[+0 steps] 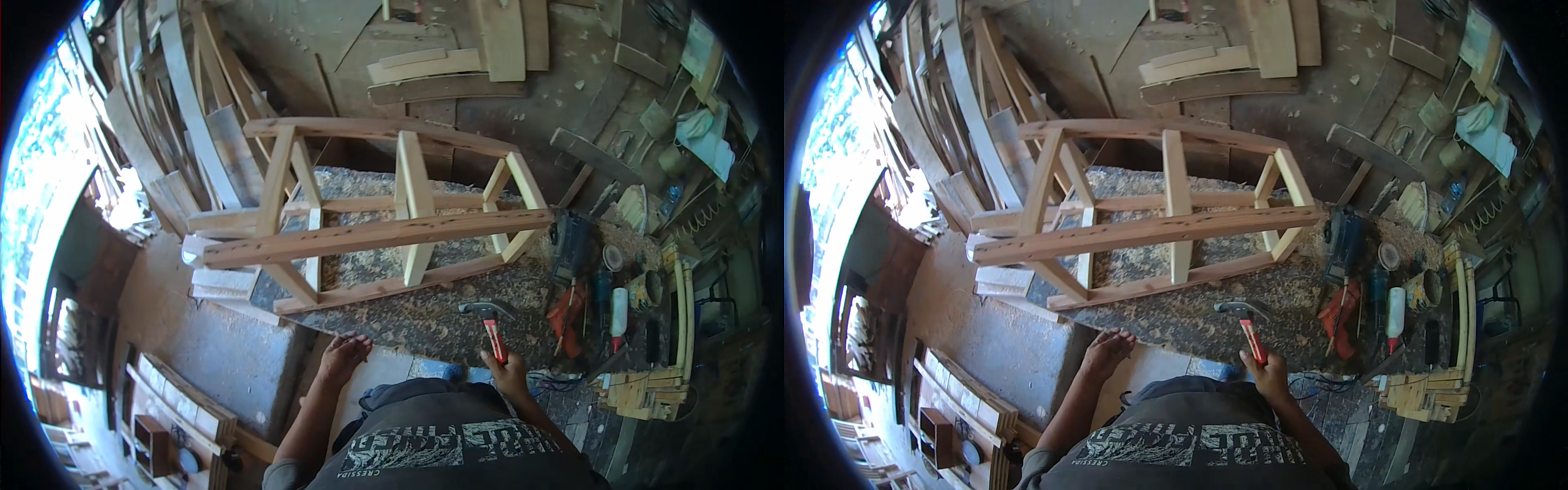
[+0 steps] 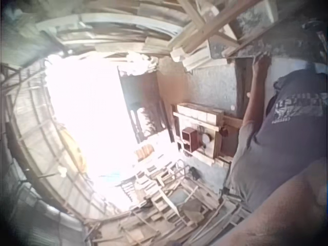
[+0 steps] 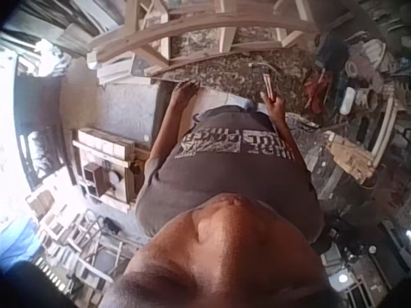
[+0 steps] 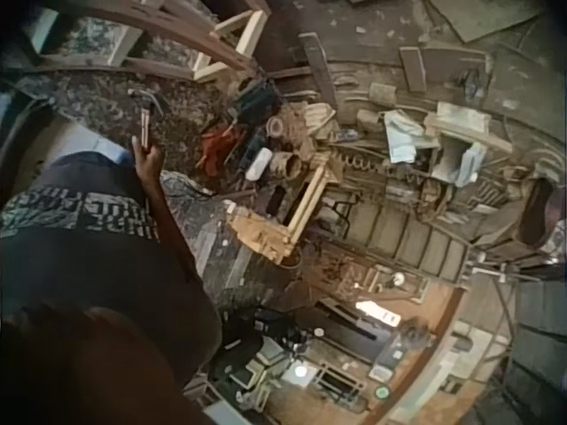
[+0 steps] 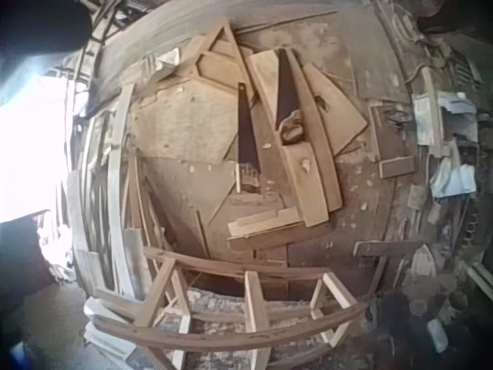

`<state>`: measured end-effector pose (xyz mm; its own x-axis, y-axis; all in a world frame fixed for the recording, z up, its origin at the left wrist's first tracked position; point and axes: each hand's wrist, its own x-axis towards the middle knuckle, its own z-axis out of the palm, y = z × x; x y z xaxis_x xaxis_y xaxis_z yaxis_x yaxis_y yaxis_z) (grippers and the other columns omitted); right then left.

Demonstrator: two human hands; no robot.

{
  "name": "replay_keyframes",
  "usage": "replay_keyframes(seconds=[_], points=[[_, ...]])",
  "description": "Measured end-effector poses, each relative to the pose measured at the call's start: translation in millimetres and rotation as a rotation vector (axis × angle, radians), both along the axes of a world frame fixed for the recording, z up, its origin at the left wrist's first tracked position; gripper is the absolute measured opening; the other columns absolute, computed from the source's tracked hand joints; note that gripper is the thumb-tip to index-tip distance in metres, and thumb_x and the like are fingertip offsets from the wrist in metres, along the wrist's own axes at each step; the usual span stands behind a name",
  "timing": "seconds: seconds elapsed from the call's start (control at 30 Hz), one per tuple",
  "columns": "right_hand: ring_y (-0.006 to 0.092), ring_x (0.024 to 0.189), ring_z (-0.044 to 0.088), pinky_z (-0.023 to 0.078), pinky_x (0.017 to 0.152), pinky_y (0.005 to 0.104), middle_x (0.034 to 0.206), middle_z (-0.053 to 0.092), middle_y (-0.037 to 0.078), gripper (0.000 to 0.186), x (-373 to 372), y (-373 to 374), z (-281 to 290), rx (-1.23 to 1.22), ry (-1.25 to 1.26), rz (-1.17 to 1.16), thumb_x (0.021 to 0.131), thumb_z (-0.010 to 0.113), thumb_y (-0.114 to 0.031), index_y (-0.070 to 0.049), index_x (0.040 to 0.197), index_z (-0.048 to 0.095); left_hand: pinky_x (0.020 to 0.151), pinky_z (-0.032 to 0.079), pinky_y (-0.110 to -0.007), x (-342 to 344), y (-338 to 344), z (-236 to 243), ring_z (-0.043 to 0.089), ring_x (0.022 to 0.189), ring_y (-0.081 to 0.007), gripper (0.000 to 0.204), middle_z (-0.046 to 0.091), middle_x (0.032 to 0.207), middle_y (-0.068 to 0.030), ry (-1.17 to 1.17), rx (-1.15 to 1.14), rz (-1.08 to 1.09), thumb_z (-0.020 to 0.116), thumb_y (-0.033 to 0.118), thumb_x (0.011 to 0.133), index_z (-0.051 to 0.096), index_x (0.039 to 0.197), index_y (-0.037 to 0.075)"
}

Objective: Assembling a wooden structure by hammering nails, applying glue, and marking with a pencil.

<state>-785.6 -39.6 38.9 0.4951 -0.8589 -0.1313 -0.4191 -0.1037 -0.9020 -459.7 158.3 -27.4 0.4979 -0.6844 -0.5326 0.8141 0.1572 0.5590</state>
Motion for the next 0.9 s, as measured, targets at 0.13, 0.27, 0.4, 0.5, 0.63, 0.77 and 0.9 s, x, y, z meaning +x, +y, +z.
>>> replay_keyframes(seconds=[0.13,0.27,0.4,0.5,0.63,0.77,0.9], points=[[0.0153,0.068,0.064,0.049,0.064,0.0333,0.074,0.067,0.008,0.029,-28,-70,20,-0.121,0.071,-0.006,0.090,0.070,-0.028,-0.001,0.098,0.069,0.064,0.047,-0.029,-18,-67,23,0.055,0.070,-0.0189,0.005,0.056,0.089,-0.0084,0.058,-0.006,0.042,0.055,0.002,0.090,0.056,0.095,0.004],[0.0212,0.067,0.065,0.049,0.063,0.0370,0.073,0.065,0.014,0.028,-8,-165,74,-0.452,-0.147,0.006,0.090,0.068,-0.026,0.000,0.101,0.067,0.054,0.036,-0.026,-31,-121,86,0.043,0.058,-0.0096,0.016,0.050,0.080,0.0001,-0.293,0.049,0.012,0.058,0.023,0.095,0.057,0.097,0.007],[0.0312,0.068,0.066,0.048,0.061,0.0397,0.074,0.065,0.019,0.027,41,-287,95,-0.622,-0.207,0.082,0.088,0.069,-0.025,0.000,0.095,0.065,0.051,0.034,-0.025,-44,-165,142,0.042,0.058,-0.0082,0.030,0.049,0.081,0.0002,-0.437,0.074,0.198,0.061,0.031,0.095,0.055,0.106,0.004],[0.0397,0.084,0.067,0.050,0.069,0.0420,0.085,0.067,0.023,0.033,112,-352,136,-0.430,0.149,0.120,0.087,0.069,-0.031,0.001,0.094,0.065,0.048,0.031,-0.024,-47,-175,158,0.039,0.053,-0.0077,0.036,0.046,0.076,0.0006,-0.608,0.175,0.200,0.059,0.038,0.097,0.053,0.100,0.003],[0.0425,0.090,0.065,0.050,0.076,0.0449,0.091,0.067,0.024,0.035,195,-457,94,-0.706,-0.066,0.291,0.086,0.069,-0.034,0.001,0.093,0.066,0.050,0.034,-0.025,-60,-195,169,0.042,0.057,-0.0081,0.043,0.048,0.076,-0.0007,-0.649,0.244,0.171,0.057,0.044,0.098,0.054,0.097,0.002],[0.0395,0.092,0.066,0.050,0.080,0.0453,0.090,0.068,0.023,0.039,266,-493,71,-0.633,0.165,0.378,0.087,0.069,-0.038,-0.001,0.098,0.066,0.049,0.032,-0.023,-57,-204,153,0.041,0.056,-0.0077,0.051,0.050,0.080,-0.0017,-0.692,0.446,0.159,0.052,0.050,0.098,0.059,0.107,0.000],[0.0268,0.086,0.066,0.049,0.082,0.0402,0.087,0.068,0.018,0.044,274,-487,85,-0.472,0.236,0.615,0.088,0.070,-0.042,0.000,0.103,0.065,0.064,0.042,-0.028,-52,-205,153,0.049,0.069,-0.0122,0.058,0.056,0.081,-0.0032,-0.811,0.433,0.137,0.051,0.053,0.098,0.062,0.110,-0.003]])
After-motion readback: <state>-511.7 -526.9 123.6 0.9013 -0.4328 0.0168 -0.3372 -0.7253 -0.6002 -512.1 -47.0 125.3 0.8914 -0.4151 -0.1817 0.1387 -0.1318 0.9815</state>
